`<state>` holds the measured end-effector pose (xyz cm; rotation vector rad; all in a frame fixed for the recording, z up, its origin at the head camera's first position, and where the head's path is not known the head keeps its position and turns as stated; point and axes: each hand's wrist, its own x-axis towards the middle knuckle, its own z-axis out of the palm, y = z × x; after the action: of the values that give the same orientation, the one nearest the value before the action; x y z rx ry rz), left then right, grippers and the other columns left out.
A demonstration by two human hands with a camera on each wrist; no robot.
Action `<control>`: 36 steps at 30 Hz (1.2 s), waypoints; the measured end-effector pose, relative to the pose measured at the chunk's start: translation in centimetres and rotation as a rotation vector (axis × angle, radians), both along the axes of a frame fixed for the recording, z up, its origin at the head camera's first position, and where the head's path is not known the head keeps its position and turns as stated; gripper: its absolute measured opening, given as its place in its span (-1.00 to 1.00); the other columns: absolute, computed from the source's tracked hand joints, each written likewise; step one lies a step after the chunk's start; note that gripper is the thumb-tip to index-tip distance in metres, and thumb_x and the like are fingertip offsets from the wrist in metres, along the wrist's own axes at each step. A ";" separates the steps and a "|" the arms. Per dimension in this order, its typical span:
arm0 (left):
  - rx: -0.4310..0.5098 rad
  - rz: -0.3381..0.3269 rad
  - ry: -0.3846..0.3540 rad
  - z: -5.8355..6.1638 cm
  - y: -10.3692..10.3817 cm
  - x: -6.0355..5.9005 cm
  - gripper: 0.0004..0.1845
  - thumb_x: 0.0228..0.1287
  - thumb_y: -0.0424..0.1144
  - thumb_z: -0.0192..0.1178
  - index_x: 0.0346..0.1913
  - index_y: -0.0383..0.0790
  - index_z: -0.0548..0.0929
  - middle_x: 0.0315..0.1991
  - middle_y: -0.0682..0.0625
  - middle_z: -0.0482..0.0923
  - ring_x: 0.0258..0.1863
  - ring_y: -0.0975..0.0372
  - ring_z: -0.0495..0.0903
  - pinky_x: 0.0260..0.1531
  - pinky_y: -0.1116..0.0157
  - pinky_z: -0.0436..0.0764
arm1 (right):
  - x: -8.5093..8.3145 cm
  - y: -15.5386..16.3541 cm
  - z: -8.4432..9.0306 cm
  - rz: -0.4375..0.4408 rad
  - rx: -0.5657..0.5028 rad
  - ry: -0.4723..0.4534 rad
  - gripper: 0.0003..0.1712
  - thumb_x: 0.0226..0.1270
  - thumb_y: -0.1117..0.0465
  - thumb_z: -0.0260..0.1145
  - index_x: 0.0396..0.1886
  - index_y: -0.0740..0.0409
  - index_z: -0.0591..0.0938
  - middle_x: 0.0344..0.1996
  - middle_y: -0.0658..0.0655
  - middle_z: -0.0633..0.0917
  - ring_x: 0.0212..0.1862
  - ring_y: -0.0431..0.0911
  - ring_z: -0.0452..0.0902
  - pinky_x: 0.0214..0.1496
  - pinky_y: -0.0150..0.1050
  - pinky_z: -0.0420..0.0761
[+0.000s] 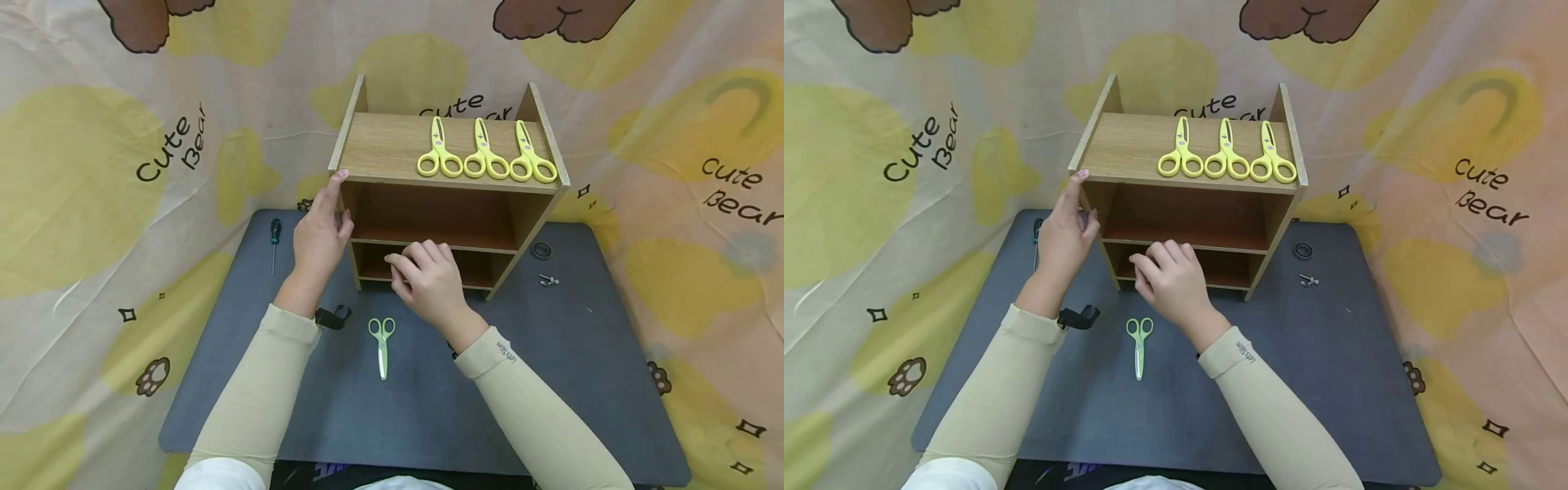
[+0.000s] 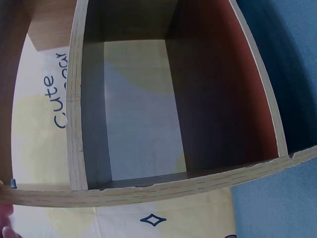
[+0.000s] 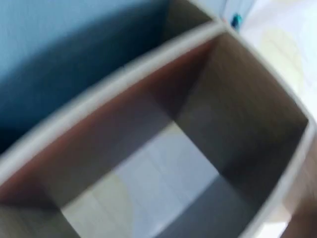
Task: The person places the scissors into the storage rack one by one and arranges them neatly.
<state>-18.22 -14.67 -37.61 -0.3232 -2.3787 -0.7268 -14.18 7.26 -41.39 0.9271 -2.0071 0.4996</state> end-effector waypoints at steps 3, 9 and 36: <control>-0.009 0.004 0.005 0.1 0.0 0.0 -0.30 0.44 -0.43 0.22 0.53 0.09 0.30 0.04 -0.22 0.58 -0.66 0.02 0.32 -0.60 0.10 0.34 | 0.6 -0.6 -1.9 0.003 0.053 -0.062 -0.83 0.33 0.25 0.37 -0.14 0.09 0.81 -0.31 0.08 0.64 -0.28 0.01 0.51 -0.26 -0.10 0.44; -0.014 0.011 -0.009 0.1 0.0 0.3 -0.33 0.47 -0.39 0.20 0.52 0.11 0.28 0.10 -0.22 0.59 -0.68 0.03 0.30 -0.62 0.11 0.32 | 1.6 -1.1 -4.8 0.006 0.123 -0.196 -0.81 0.36 0.22 0.43 -0.07 0.06 0.80 -0.28 0.05 0.63 -0.24 -0.04 0.52 -0.20 -0.14 0.44; -0.029 0.013 -0.051 0.4 -0.1 0.2 -0.35 0.52 -0.35 0.18 0.53 0.13 0.23 0.13 -0.22 0.58 -0.69 0.05 0.31 -0.62 0.14 0.33 | 3.1 -2.7 -12.7 -0.122 0.232 -1.080 -0.27 0.48 -0.19 0.35 0.56 -0.18 0.43 0.21 0.18 0.57 0.26 0.11 0.52 0.37 0.26 0.39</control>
<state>-17.99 -14.78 -37.22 -0.3041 -2.4385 -0.7031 -11.12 4.58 -54.10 0.7042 -3.1211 0.8174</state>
